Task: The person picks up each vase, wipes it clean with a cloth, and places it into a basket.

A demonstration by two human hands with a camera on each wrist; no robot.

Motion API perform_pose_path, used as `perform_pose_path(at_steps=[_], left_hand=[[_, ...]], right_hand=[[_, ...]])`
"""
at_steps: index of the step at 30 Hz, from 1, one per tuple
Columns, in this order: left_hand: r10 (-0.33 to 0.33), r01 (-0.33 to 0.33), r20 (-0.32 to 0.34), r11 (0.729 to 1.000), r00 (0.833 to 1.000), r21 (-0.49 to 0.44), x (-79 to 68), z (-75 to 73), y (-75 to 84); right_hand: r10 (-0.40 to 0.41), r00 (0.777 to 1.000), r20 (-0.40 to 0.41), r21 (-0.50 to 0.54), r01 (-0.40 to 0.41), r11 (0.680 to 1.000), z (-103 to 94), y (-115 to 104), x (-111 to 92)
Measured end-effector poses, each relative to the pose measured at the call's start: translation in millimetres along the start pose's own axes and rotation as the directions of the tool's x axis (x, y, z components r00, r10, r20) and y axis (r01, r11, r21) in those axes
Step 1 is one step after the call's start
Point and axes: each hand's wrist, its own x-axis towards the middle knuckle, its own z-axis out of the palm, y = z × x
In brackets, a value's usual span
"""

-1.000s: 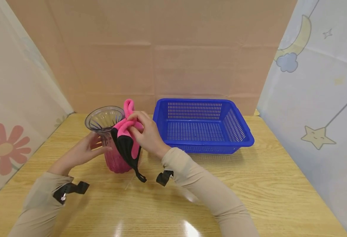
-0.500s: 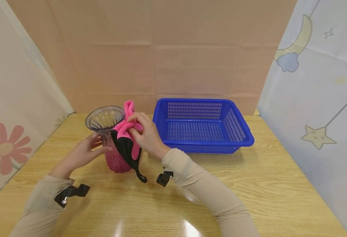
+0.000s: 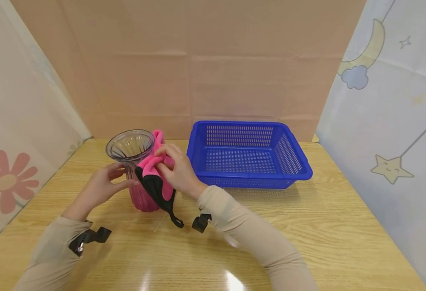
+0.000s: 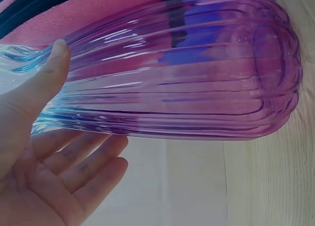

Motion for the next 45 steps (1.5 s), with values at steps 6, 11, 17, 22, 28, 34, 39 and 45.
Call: perform_pose_path(at_steps=[6,11,17,22,28,34,39,45], left_hand=[[-0.032,0.032,0.015,0.999,0.999,-0.012,-1.2,-2.1,2.8],[-0.024,0.024,0.012,1.0,1.0,-0.016,-1.6,-3.0,2.4],[-0.012,0.012,0.008,1.0,1.0,-0.002,-1.3,-2.9,1.5],[-0.011,0.011,0.008,1.0,1.0,-0.003,-1.0,-2.7,-0.7],[-0.026,0.026,0.02,1.0,0.999,-0.003,-1.1,-3.2,-0.3],[-0.042,0.042,0.032,0.999,0.999,-0.005,-0.6,-3.0,-2.2],[-0.052,0.052,0.033,0.999,0.998,-0.004,0.1,-2.6,-3.4],[-0.048,0.048,0.031,0.999,0.998,-0.006,0.2,-2.9,-3.5]], right_hand=[[-0.03,1.0,-0.009,-0.109,0.029,0.994,3.4,2,-2],[-0.014,1.0,0.008,-0.168,0.015,0.986,5.9,1,-3],[0.055,0.997,0.05,-0.119,-0.048,0.992,8.1,1,-6],[0.072,0.995,0.065,-0.143,-0.063,0.988,8.7,4,-8],[0.083,0.994,0.076,-0.17,-0.069,0.983,8.6,7,-11],[0.062,0.995,0.079,-0.21,-0.045,0.977,8.6,9,-14],[0.052,0.996,0.078,-0.24,-0.032,0.97,9.4,12,-16],[0.056,0.995,0.078,-0.27,-0.033,0.962,9.9,17,-18]])
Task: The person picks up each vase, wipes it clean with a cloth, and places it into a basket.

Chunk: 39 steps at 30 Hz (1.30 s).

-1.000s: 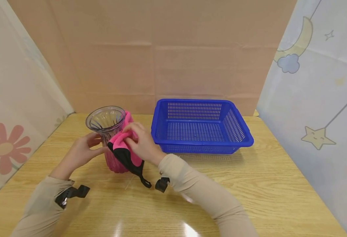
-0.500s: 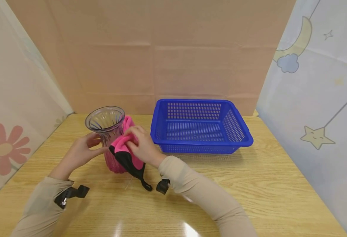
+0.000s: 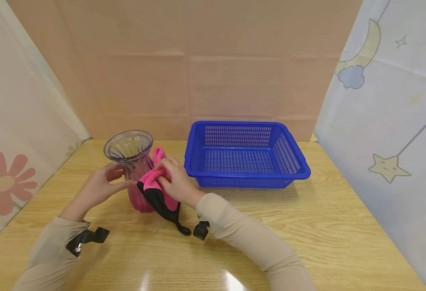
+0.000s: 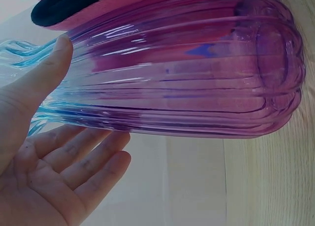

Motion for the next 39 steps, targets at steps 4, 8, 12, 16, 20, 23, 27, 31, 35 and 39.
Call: perform_pose_path(at_steps=[4,8,12,16,20,23,27,31,35,39], left_hand=[[0.0,0.0,0.002,1.0,1.0,-0.002,-0.3,-0.3,0.5],[-0.001,0.001,0.001,1.0,1.0,0.002,-0.2,-0.4,0.7],[0.0,0.0,0.0,1.0,1.0,0.002,-0.1,-0.1,0.2],[-0.001,0.001,0.001,1.0,1.0,0.001,-0.2,-0.1,0.1],[-0.001,0.001,0.005,1.0,1.0,-0.004,0.0,-0.3,0.4],[0.001,-0.001,0.006,1.0,1.0,-0.011,0.2,-0.5,0.3],[0.007,-0.007,0.003,1.0,1.0,-0.012,0.7,-0.6,0.1],[0.001,-0.001,0.005,1.0,1.0,-0.012,0.8,-0.8,0.2],[-0.013,0.013,0.01,1.0,1.0,-0.006,-0.1,-1.6,2.1],[-0.001,0.001,0.005,1.0,1.0,0.001,-0.8,-2.0,3.9]], right_hand=[[0.006,1.0,0.014,-0.009,-0.006,1.0,1.1,3,-2],[0.002,1.0,0.02,-0.017,-0.002,1.0,2.3,7,-3],[-0.003,1.0,0.018,-0.017,0.004,1.0,2.8,8,-3],[-0.001,1.0,0.015,-0.007,0.001,1.0,2.0,7,-3],[0.0,1.0,0.008,-0.007,0.0,1.0,1.3,6,-2],[-0.008,1.0,0.001,-0.015,0.008,1.0,0.6,5,-1],[-0.016,1.0,-0.005,0.013,0.016,1.0,-0.2,4,1],[-0.02,1.0,-0.008,0.038,0.02,0.999,-1.8,1,3],[-0.03,0.999,-0.012,0.041,0.03,0.999,-4.0,-3,6],[-0.022,1.0,-0.012,0.074,0.023,0.997,-6.1,-8,10]])
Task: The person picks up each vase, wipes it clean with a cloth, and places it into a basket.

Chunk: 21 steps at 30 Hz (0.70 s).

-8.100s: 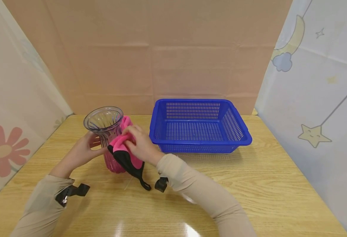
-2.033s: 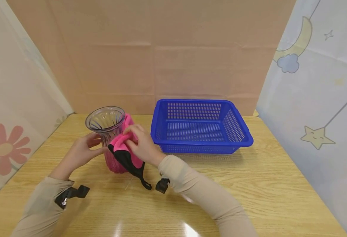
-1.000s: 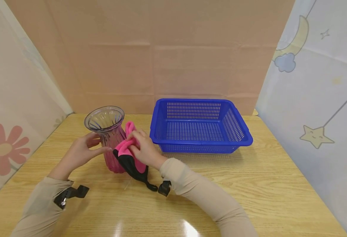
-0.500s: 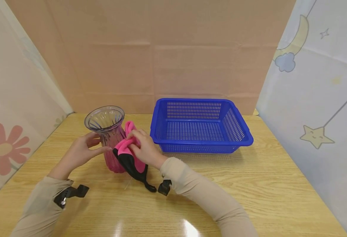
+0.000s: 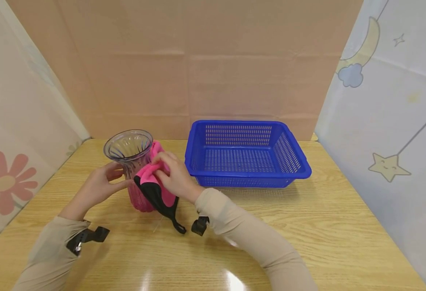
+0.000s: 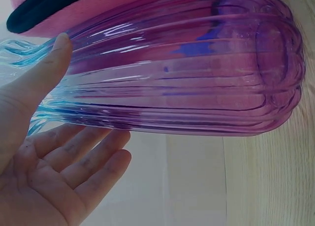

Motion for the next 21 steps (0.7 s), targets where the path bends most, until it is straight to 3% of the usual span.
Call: perform_pose_path(at_steps=[12,21], left_hand=[[0.014,-0.014,-0.003,1.0,1.0,-0.015,-1.2,0.5,-1.3],[0.026,-0.027,-0.008,0.999,1.0,-0.026,0.6,1.7,-3.6]], right_hand=[[-0.022,0.999,-0.045,0.0,0.022,1.0,-4.9,-7.9,7.1],[-0.002,0.997,-0.079,0.094,0.01,0.995,-7.9,-9.6,9.6]])
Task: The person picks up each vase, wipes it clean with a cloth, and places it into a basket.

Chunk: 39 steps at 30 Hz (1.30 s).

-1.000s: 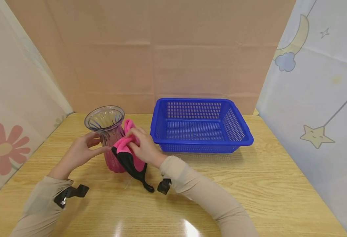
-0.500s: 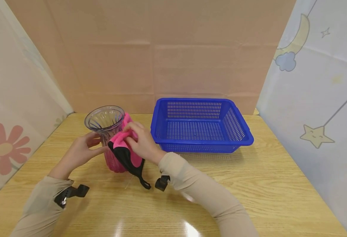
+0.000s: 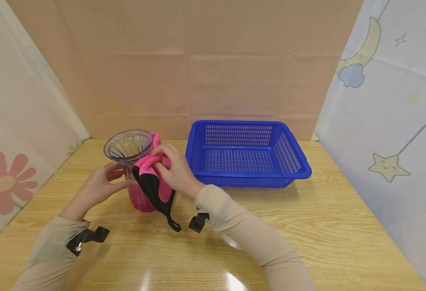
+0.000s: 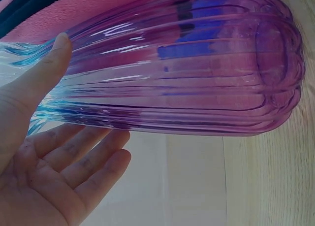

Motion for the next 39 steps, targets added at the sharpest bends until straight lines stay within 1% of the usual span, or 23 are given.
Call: perform_pose_path(at_steps=[6,19,35,39], left_hand=[[0.019,-0.019,-0.009,1.0,1.0,0.002,1.0,0.6,-1.2],[0.024,-0.024,-0.008,1.0,1.0,-0.001,2.0,1.2,-3.0],[0.005,-0.005,0.003,1.0,1.0,0.005,0.7,-0.8,-1.0],[-0.015,0.015,0.003,1.0,1.0,0.006,1.0,-1.0,-0.9]], right_hand=[[0.011,1.0,-0.015,0.082,-0.009,0.997,-2.3,-1.9,-0.1],[-0.001,0.999,-0.041,0.141,0.007,0.99,-6.4,-3.6,0.8],[0.012,1.0,-0.008,0.125,-0.011,0.992,-0.6,-1.1,-0.1],[-0.002,1.0,0.001,0.085,0.002,0.996,1.2,0.1,-0.7]])
